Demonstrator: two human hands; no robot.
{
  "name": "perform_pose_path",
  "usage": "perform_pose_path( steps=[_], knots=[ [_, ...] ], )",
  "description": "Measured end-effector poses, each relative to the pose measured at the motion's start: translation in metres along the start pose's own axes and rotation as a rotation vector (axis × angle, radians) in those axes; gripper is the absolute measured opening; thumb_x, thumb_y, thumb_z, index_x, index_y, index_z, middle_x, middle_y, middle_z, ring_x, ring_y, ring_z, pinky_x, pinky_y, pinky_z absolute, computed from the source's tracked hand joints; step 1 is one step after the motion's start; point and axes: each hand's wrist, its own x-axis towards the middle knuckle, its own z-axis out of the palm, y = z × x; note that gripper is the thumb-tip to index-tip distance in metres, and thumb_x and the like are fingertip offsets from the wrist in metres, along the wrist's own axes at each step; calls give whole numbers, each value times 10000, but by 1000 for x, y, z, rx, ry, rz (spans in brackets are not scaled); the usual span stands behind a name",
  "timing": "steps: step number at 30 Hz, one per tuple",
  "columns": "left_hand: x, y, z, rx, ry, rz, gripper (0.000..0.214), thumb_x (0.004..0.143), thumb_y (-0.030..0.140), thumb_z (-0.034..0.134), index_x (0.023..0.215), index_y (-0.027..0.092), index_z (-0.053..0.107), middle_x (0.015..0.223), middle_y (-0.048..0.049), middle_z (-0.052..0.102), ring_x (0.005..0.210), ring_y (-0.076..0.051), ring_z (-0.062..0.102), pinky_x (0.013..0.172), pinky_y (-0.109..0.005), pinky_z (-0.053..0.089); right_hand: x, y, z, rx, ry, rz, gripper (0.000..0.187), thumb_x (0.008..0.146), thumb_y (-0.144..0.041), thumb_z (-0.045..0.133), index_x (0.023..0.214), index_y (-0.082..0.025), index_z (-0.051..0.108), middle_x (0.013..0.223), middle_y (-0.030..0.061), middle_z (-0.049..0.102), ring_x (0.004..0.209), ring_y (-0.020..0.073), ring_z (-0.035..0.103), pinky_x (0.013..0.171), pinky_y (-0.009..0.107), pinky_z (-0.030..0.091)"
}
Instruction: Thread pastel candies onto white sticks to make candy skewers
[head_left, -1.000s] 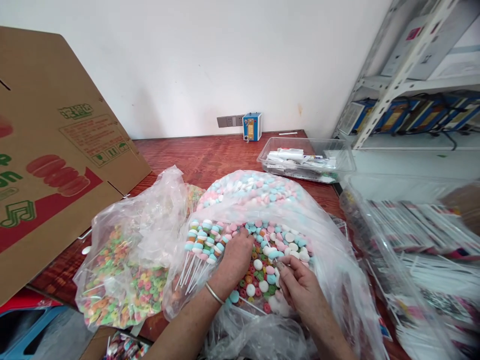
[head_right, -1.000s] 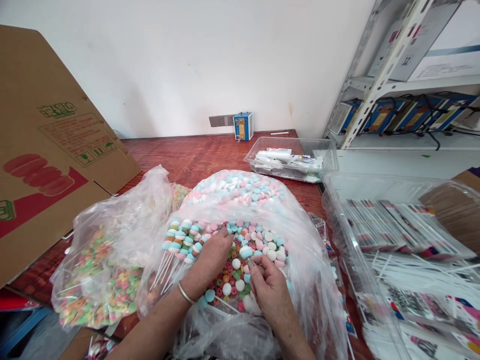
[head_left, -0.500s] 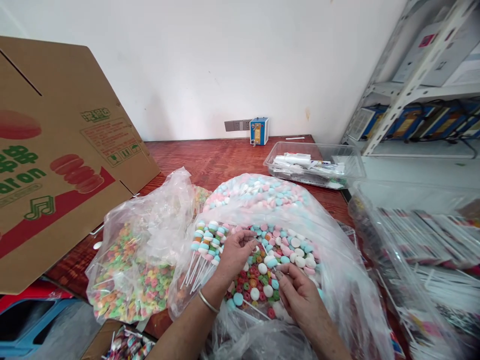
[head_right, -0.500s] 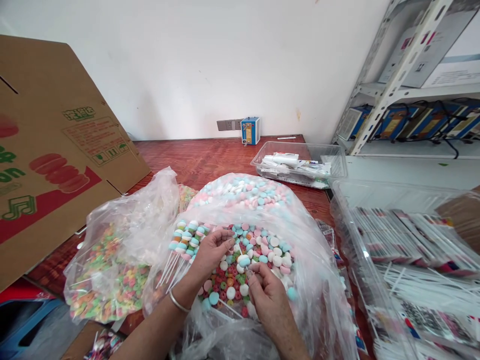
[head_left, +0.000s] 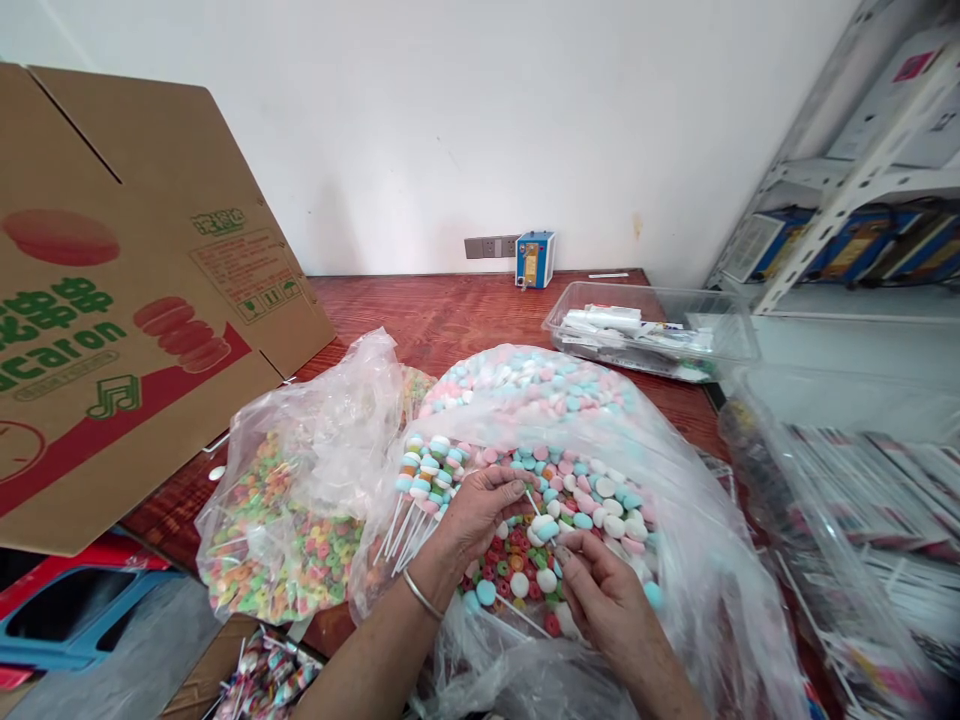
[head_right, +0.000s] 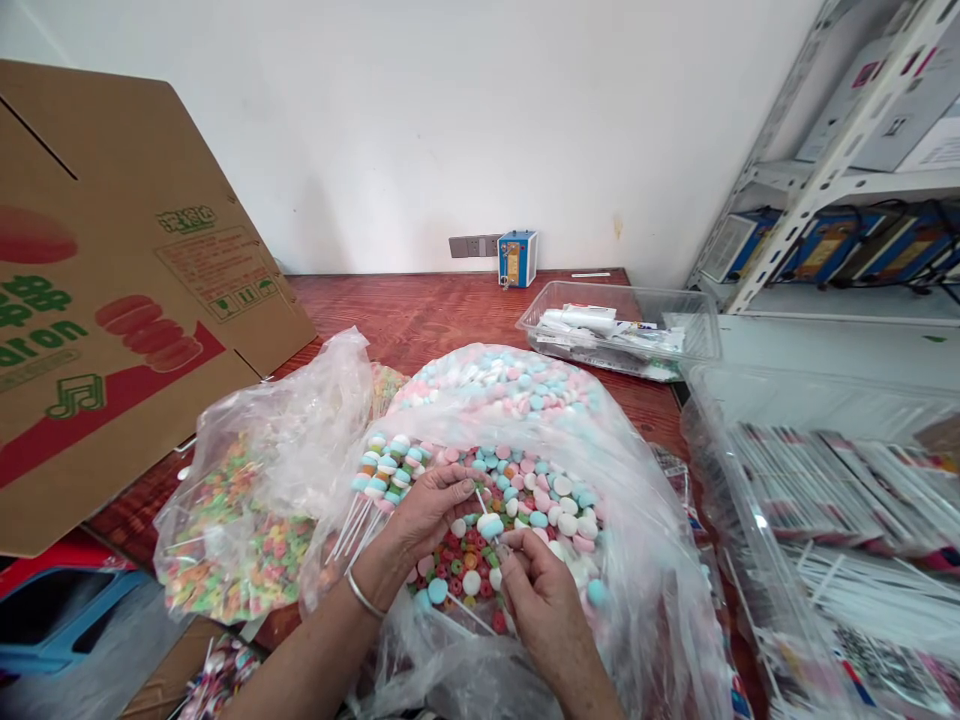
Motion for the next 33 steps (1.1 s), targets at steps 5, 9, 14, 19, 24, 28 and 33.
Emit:
perform_pose_path(
  steps=[5,9,14,19,24,28,33],
  knots=[
    [-2,2,-1,5,3,17,310,623,325,851,830,111,766,833,-77,719,742,-146,639,733,-285,534,0,-1,1,24,11,9,346,869,-566,569,859,-225,509,509,-119,300,411,51,215,371,171,152],
    [-2,-1,-1,50,-8,28,299,635,320,843,841,119,763,836,-70,723,762,-148,641,758,-284,523,1,0,0,28,3,18,362,869,-581,561,840,-225,500,487,-125,284,395,49,203,363,175,141],
    [-2,-2,-2,73,80,83,365,623,304,841,939,157,731,888,-54,723,818,-166,652,771,-287,516,1,0,-3,1,0,-17,365,866,-565,580,826,-207,523,504,-117,301,411,42,218,382,175,137],
    [-23,25,-16,731,-110,97,212,764,360,716,848,168,749,748,-18,703,679,-133,609,638,-221,457,-3,-9,-7,97,88,10,341,835,-529,630,913,-212,532,466,-131,329,368,33,228,365,171,164],
    [-37,29,-19,1494,-337,60,193,857,290,599,760,191,733,663,-16,668,620,-152,595,587,-235,412,-3,-13,-7,138,170,0,364,794,-523,667,918,-206,538,422,-127,371,337,32,251,350,165,178],
    [-18,8,-7,1868,47,193,224,886,115,467,955,173,671,1020,-93,671,869,-205,647,717,-272,470,-2,-14,-5,145,173,-4,363,792,-523,667,913,-204,543,414,-129,370,338,33,248,350,163,191],
    [6,-5,10,1934,202,118,294,861,32,409,1007,129,645,1041,-137,642,814,-225,669,663,-300,496,-3,-18,-5,134,175,-3,369,780,-537,671,878,-204,548,422,-126,362,351,36,241,351,161,190]
  ],
)
